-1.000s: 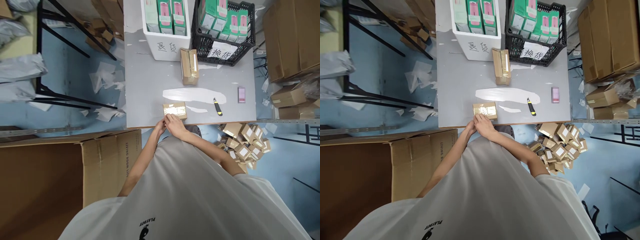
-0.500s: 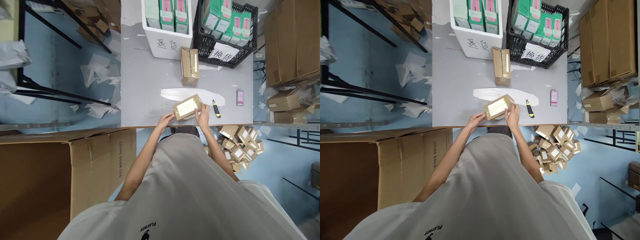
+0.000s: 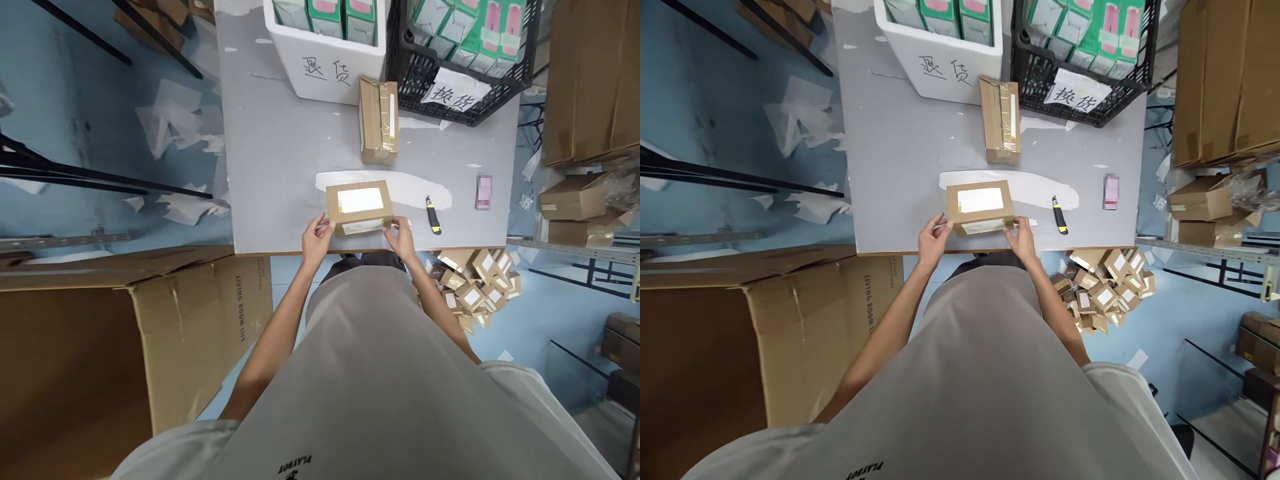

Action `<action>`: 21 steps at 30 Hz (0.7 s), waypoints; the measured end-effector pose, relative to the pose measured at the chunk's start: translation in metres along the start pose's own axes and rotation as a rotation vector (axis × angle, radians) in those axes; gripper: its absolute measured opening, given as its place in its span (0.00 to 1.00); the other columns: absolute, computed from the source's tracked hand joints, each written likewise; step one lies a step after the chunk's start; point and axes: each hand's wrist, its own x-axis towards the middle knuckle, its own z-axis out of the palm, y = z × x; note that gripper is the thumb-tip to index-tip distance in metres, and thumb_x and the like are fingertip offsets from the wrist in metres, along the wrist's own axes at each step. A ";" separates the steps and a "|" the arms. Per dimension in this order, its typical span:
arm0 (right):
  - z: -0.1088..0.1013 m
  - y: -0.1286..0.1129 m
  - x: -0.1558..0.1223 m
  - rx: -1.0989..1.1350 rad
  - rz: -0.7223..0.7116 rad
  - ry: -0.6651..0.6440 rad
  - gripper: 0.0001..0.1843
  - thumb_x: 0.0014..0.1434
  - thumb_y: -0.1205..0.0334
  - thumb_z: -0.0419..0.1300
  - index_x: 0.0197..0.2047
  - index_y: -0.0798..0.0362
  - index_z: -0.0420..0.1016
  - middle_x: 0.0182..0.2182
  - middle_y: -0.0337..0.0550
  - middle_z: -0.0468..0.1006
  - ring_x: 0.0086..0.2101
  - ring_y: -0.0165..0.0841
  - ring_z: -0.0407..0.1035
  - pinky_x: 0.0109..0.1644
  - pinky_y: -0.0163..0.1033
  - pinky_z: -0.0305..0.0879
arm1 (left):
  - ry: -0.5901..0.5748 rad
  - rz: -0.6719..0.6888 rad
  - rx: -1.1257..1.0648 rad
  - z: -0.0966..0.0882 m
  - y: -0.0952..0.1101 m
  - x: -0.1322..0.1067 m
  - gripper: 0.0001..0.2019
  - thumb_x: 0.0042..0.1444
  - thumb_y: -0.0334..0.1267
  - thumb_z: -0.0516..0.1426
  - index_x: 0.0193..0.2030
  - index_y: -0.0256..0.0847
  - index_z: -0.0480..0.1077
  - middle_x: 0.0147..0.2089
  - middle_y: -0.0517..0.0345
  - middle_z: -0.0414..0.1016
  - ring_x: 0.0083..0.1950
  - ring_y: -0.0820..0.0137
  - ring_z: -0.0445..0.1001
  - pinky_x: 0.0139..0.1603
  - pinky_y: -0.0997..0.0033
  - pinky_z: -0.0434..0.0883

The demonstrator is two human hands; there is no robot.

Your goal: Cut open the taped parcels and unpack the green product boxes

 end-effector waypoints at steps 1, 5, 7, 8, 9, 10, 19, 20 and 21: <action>0.005 0.003 -0.004 -0.006 0.038 -0.052 0.21 0.71 0.50 0.69 0.61 0.50 0.79 0.61 0.59 0.84 0.62 0.51 0.80 0.73 0.60 0.79 | 0.012 -0.030 0.006 -0.003 -0.004 -0.005 0.29 0.71 0.46 0.71 0.75 0.37 0.81 0.73 0.37 0.84 0.70 0.53 0.88 0.80 0.51 0.80; 0.014 0.016 -0.015 -0.031 0.172 -0.249 0.15 0.69 0.59 0.65 0.57 0.51 0.84 0.58 0.59 0.89 0.60 0.51 0.83 0.73 0.61 0.79 | 0.044 -0.185 0.044 -0.005 -0.018 -0.019 0.27 0.74 0.51 0.69 0.71 0.38 0.83 0.72 0.35 0.84 0.71 0.50 0.86 0.80 0.48 0.80; 0.008 0.021 -0.011 -0.030 0.191 -0.287 0.15 0.68 0.61 0.64 0.55 0.52 0.86 0.60 0.59 0.89 0.61 0.51 0.83 0.75 0.61 0.78 | 0.077 -0.220 0.075 -0.005 -0.020 -0.017 0.27 0.75 0.55 0.68 0.71 0.38 0.83 0.68 0.35 0.86 0.71 0.50 0.86 0.80 0.46 0.80; 0.004 0.022 -0.004 -0.026 0.201 -0.275 0.15 0.69 0.60 0.64 0.56 0.52 0.86 0.61 0.60 0.89 0.62 0.51 0.84 0.76 0.62 0.77 | 0.103 -0.211 0.097 -0.004 -0.018 -0.013 0.28 0.75 0.56 0.67 0.71 0.38 0.82 0.67 0.35 0.86 0.71 0.49 0.86 0.80 0.46 0.80; -0.002 0.021 0.007 -0.016 0.215 -0.244 0.16 0.69 0.59 0.65 0.56 0.52 0.86 0.62 0.62 0.89 0.61 0.52 0.84 0.75 0.62 0.78 | 0.132 -0.182 0.123 -0.003 -0.014 -0.006 0.28 0.75 0.56 0.67 0.71 0.39 0.82 0.68 0.35 0.86 0.72 0.49 0.85 0.80 0.46 0.79; -0.007 0.020 0.021 0.002 0.228 -0.198 0.17 0.70 0.56 0.66 0.58 0.53 0.86 0.64 0.63 0.89 0.61 0.52 0.85 0.74 0.62 0.79 | 0.158 -0.133 0.152 -0.002 -0.007 0.004 0.27 0.75 0.55 0.67 0.71 0.39 0.82 0.70 0.34 0.84 0.74 0.49 0.83 0.81 0.47 0.78; -0.019 -0.026 0.216 0.306 0.217 0.134 0.45 0.70 0.29 0.71 0.72 0.57 0.81 0.71 0.72 0.83 0.64 0.54 0.83 0.72 0.58 0.81 | -0.082 0.160 0.161 0.094 0.100 0.146 0.30 0.76 0.46 0.67 0.80 0.40 0.76 0.84 0.34 0.74 0.77 0.49 0.81 0.78 0.52 0.80; -0.015 -0.032 0.228 0.305 0.211 0.135 0.43 0.70 0.29 0.71 0.71 0.57 0.81 0.69 0.70 0.85 0.63 0.53 0.83 0.73 0.58 0.80 | -0.111 0.124 0.165 0.109 0.108 0.158 0.32 0.74 0.45 0.68 0.81 0.39 0.75 0.85 0.32 0.73 0.75 0.48 0.83 0.76 0.52 0.81; -0.011 -0.038 0.236 0.292 0.202 0.132 0.41 0.71 0.30 0.70 0.69 0.56 0.83 0.66 0.68 0.87 0.61 0.53 0.83 0.73 0.59 0.79 | -0.133 0.086 0.167 0.122 0.113 0.167 0.35 0.73 0.45 0.69 0.83 0.37 0.73 0.84 0.30 0.73 0.73 0.48 0.85 0.75 0.52 0.81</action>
